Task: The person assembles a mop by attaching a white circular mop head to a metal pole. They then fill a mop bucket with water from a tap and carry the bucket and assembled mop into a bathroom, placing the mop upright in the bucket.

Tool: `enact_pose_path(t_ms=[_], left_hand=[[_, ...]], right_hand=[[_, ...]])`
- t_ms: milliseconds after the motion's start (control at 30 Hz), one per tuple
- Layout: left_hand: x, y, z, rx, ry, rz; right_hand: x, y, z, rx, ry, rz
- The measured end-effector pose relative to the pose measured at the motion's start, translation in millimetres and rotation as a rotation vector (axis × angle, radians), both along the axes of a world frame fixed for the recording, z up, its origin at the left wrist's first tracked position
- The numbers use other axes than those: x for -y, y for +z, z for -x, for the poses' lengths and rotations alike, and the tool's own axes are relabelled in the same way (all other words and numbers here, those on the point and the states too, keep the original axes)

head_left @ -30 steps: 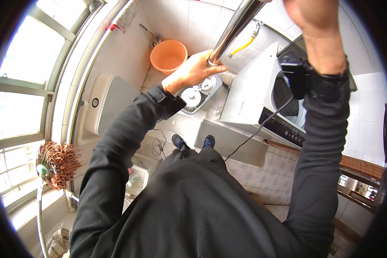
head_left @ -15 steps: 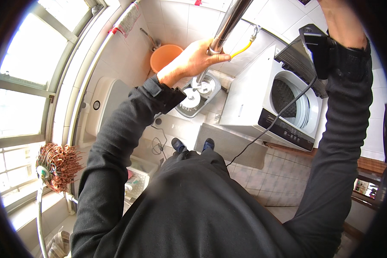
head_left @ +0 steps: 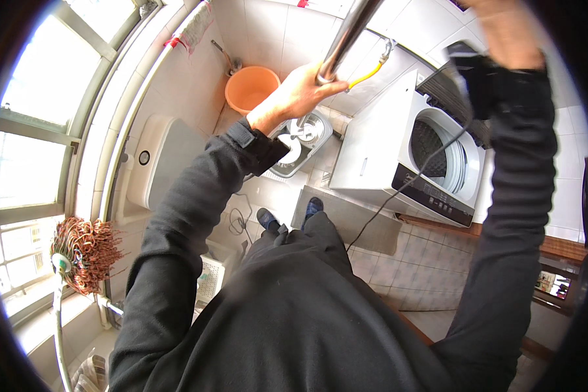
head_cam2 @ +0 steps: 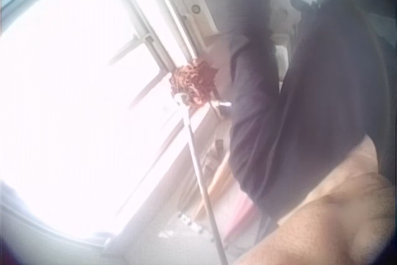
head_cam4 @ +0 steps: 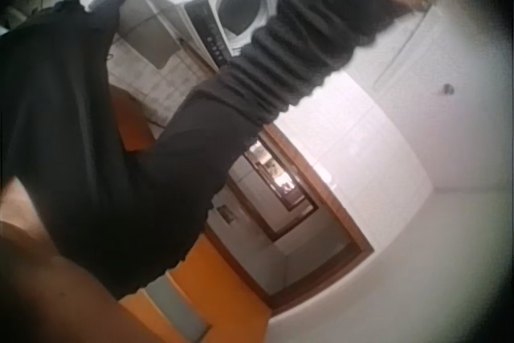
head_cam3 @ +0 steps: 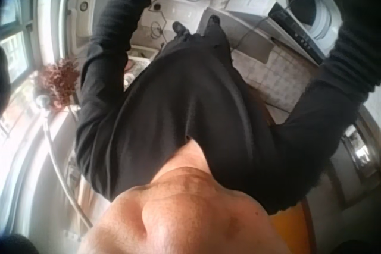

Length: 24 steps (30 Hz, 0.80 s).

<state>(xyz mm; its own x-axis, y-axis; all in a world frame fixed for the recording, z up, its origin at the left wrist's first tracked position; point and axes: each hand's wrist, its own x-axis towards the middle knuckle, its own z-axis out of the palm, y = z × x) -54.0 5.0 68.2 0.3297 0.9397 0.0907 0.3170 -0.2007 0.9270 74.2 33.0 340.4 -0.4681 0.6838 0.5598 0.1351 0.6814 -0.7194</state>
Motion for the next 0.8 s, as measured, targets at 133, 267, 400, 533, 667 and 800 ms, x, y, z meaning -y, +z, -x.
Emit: enact_pose_path(t_ms=[133, 267, 400, 533, 667, 800], left_hand=[[-8.3, -76.3, 4.3, -0.05, 0.005, 0.183], [-0.7, -110.5, -4.0, -0.131, 0.093, 0.204], [-1.3, -98.6, -16.7, 0.035, 0.101, 0.054], [-9.5, -89.1, -19.6, -0.125, 0.095, 0.171], [-7.3, -114.8, -20.1, -0.074, 0.129, 0.103], [-5.7, -146.3, -23.6, -0.07, 0.152, 0.224]], right_hand=[[-0.3, -85.0, 21.3, 0.115, -0.004, 0.331], [-0.9, -100.5, 6.9, 0.11, 0.062, 0.326], [-4.1, -78.9, -12.5, 0.035, 0.126, 0.256], [-10.7, -86.3, -10.9, 0.138, 0.122, 0.442], [-23.2, -103.9, -27.9, 0.04, 0.157, 0.327], [-22.0, -138.6, -23.1, 0.071, 0.2, 0.174]])
